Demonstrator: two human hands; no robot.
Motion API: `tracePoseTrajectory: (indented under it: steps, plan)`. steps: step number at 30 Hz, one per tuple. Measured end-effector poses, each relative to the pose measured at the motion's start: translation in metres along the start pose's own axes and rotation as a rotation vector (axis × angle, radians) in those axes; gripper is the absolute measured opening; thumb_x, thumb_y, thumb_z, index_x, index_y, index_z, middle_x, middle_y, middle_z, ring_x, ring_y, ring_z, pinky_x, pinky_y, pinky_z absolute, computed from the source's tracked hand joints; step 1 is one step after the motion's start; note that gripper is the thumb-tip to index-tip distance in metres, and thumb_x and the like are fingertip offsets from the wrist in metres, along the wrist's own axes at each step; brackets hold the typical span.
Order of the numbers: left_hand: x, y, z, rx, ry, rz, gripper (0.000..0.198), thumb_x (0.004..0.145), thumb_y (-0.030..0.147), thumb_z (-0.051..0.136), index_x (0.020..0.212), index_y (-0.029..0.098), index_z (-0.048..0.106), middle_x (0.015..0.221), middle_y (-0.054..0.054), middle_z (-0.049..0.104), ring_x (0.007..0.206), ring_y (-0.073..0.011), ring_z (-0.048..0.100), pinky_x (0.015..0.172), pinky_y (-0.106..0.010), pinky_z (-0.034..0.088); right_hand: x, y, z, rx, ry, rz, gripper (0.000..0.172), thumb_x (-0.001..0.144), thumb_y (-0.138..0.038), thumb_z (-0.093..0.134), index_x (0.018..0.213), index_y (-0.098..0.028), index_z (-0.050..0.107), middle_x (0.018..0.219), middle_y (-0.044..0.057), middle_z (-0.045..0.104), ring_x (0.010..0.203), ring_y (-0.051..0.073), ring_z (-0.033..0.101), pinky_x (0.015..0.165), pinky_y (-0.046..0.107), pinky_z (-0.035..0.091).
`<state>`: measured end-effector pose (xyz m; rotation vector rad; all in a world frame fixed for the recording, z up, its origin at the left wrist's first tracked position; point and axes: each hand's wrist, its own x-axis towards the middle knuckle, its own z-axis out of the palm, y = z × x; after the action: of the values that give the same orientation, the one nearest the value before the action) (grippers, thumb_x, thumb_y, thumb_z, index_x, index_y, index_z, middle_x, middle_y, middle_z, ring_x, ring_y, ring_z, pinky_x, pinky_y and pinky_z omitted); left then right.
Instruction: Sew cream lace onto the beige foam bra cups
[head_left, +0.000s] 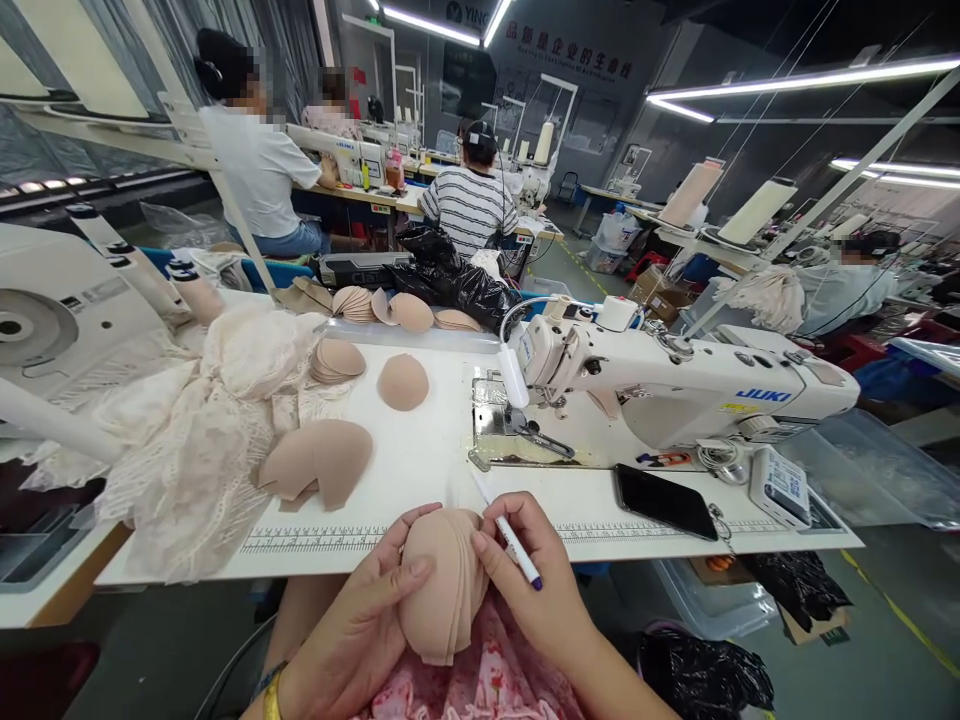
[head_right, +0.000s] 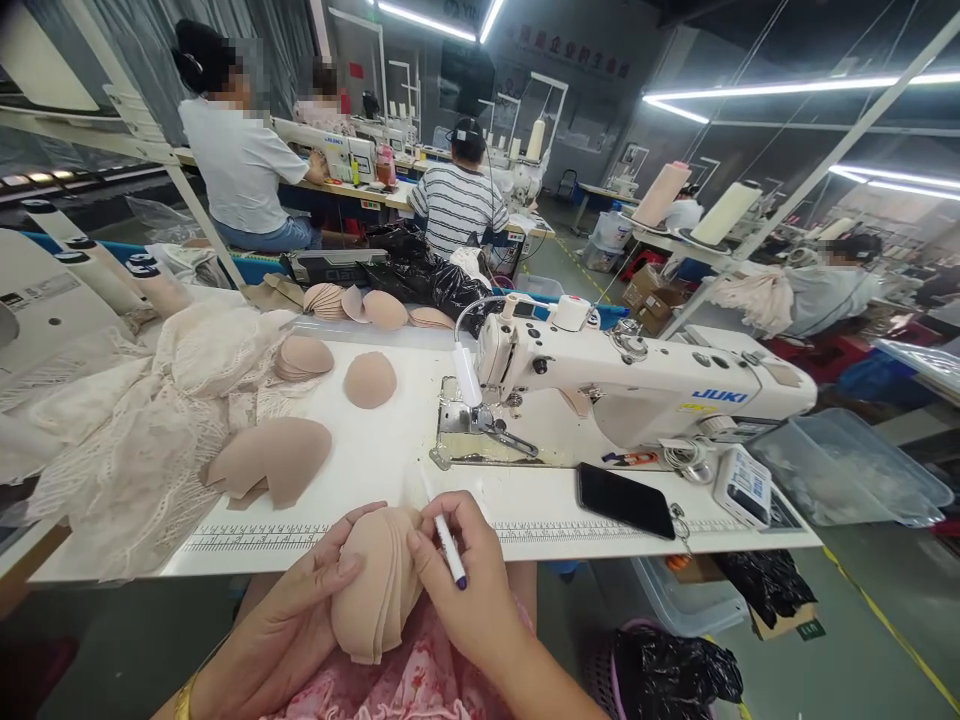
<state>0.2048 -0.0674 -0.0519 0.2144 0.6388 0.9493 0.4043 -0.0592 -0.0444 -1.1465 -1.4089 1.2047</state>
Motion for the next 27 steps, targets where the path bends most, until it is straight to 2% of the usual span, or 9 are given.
tracePoseTrajectory:
  steps: [8, 11, 13, 16, 18, 22, 24, 26, 27]
  plan:
    - [-0.001, -0.002, -0.002, 0.039, -0.076, -0.049, 0.048, 0.091, 0.020, 0.080, 0.136, 0.024, 0.066, 0.142, -0.014, 0.067, 0.133, -0.0352, 0.063, 0.109, -0.046, 0.053, 0.013, -0.015, -0.015, 0.041, -0.165, 0.079, 0.017, 0.099, -0.036, 0.070, 0.102, -0.025, 0.059, 0.086, -0.003, 0.060, 0.074, 0.016, 0.051, 0.067, 0.027, 0.041]
    - [0.001, -0.003, -0.006, -0.032, -0.064, -0.016, 0.051, 0.092, 0.023, 0.079, 0.141, 0.024, 0.065, 0.142, -0.013, 0.068, 0.132, -0.0332, 0.064, 0.112, -0.046, 0.052, 0.014, -0.006, -0.006, 0.083, 0.006, -0.004, 0.018, 0.101, -0.042, 0.069, 0.107, -0.026, 0.062, 0.097, 0.001, 0.066, 0.093, 0.020, 0.062, 0.087, 0.032, 0.048]
    - [0.004, -0.004, -0.008, -0.126, -0.054, -0.001, 0.056, 0.095, 0.026, 0.076, 0.148, 0.025, 0.060, 0.145, -0.012, 0.067, 0.135, -0.0317, 0.062, 0.119, -0.047, 0.046, 0.012, 0.001, 0.005, 0.212, 0.155, -0.012, 0.024, 0.104, -0.048, 0.066, 0.118, -0.029, 0.062, 0.118, 0.004, 0.070, 0.112, 0.024, 0.063, 0.102, 0.039, 0.046]
    - [0.009, -0.008, -0.006, -0.215, -0.082, -0.030, 0.065, 0.096, 0.025, 0.073, 0.157, 0.025, 0.052, 0.146, -0.010, 0.068, 0.142, -0.0311, 0.058, 0.129, -0.047, 0.036, 0.007, 0.006, 0.026, 0.428, 0.113, 0.048, 0.037, 0.105, -0.056, 0.061, 0.132, -0.031, 0.059, 0.145, 0.008, 0.064, 0.125, 0.028, 0.061, 0.108, 0.047, 0.046]
    - [0.010, -0.012, -0.005, -0.231, -0.130, -0.071, 0.069, 0.096, 0.022, 0.072, 0.161, 0.024, 0.048, 0.146, -0.010, 0.068, 0.145, -0.0310, 0.056, 0.132, -0.046, 0.031, 0.005, 0.007, 0.033, 0.486, 0.055, 0.062, 0.042, 0.104, -0.059, 0.059, 0.135, -0.032, 0.058, 0.150, 0.009, 0.061, 0.123, 0.028, 0.062, 0.107, 0.048, 0.048]
    - [0.008, -0.010, -0.013, -0.245, -0.138, -0.061, 0.067, 0.099, 0.022, 0.068, 0.162, 0.026, 0.047, 0.147, -0.009, 0.068, 0.146, -0.0305, 0.055, 0.132, -0.046, 0.032, 0.005, 0.011, 0.021, 0.468, 0.187, -0.055, 0.054, 0.099, -0.070, 0.061, 0.139, -0.034, 0.056, 0.148, 0.008, 0.063, 0.136, 0.030, 0.055, 0.116, 0.049, 0.039]
    - [0.005, -0.006, -0.019, -0.216, -0.098, -0.016, 0.068, 0.099, 0.022, 0.069, 0.162, 0.029, 0.046, 0.147, -0.008, 0.069, 0.146, -0.0304, 0.055, 0.132, -0.045, 0.032, 0.005, 0.016, 0.007, 0.388, 0.225, -0.102, 0.059, 0.091, -0.069, 0.074, 0.134, -0.032, 0.058, 0.129, 0.008, 0.069, 0.125, 0.030, 0.061, 0.106, 0.045, 0.046]
    - [0.002, -0.001, -0.024, -0.161, -0.079, 0.020, 0.070, 0.097, 0.022, 0.072, 0.162, 0.029, 0.047, 0.149, -0.009, 0.067, 0.147, -0.0314, 0.054, 0.132, -0.045, 0.032, 0.002, 0.018, -0.006, 0.308, 0.265, -0.059, 0.044, 0.089, -0.057, 0.083, 0.116, -0.030, 0.062, 0.095, 0.001, 0.068, 0.086, 0.021, 0.063, 0.078, 0.033, 0.050]
    - [0.001, 0.001, -0.026, -0.129, -0.080, 0.032, 0.071, 0.095, 0.023, 0.074, 0.161, 0.030, 0.048, 0.150, -0.009, 0.066, 0.148, -0.0323, 0.053, 0.131, -0.045, 0.033, 0.001, 0.018, -0.011, 0.292, 0.293, -0.021, 0.035, 0.091, -0.051, 0.083, 0.107, -0.028, 0.061, 0.079, -0.003, 0.061, 0.068, 0.016, 0.054, 0.065, 0.027, 0.044]
